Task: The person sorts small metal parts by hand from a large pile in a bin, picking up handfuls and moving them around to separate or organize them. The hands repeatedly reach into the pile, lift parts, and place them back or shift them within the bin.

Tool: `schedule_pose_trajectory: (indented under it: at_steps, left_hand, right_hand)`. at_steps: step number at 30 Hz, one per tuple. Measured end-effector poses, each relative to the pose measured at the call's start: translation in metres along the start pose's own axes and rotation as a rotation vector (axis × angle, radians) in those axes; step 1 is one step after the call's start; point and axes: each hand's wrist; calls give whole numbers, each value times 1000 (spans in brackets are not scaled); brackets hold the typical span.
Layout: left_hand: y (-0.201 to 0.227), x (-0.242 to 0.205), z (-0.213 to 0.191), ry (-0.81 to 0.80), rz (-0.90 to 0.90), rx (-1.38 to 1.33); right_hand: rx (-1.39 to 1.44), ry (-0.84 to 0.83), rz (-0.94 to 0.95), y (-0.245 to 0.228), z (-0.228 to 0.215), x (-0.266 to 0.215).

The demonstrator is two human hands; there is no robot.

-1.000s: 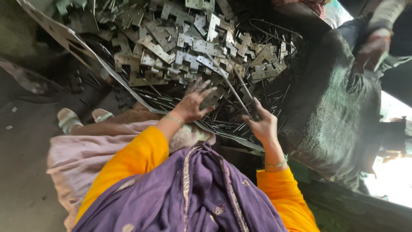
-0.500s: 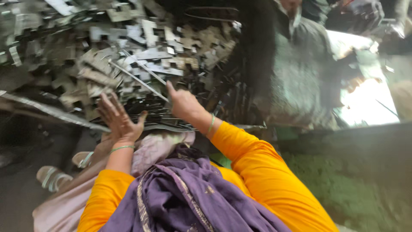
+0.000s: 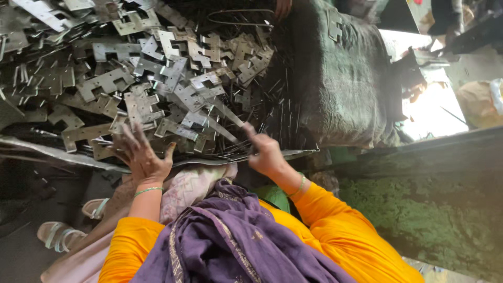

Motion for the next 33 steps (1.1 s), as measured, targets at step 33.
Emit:
schedule_pose_trajectory:
  at_steps: [33]
  left_hand:
    - [-18, -5, 31, -258, -20, 59]
  right_hand:
    - [-101, -352, -472, -195, 307, 137]
Point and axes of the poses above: each hand's wrist, its own x-axis towards the middle knuckle, its own z-axis out of the palm, y = z × x, and after that the axes turned 2 degrees about z, right-handed
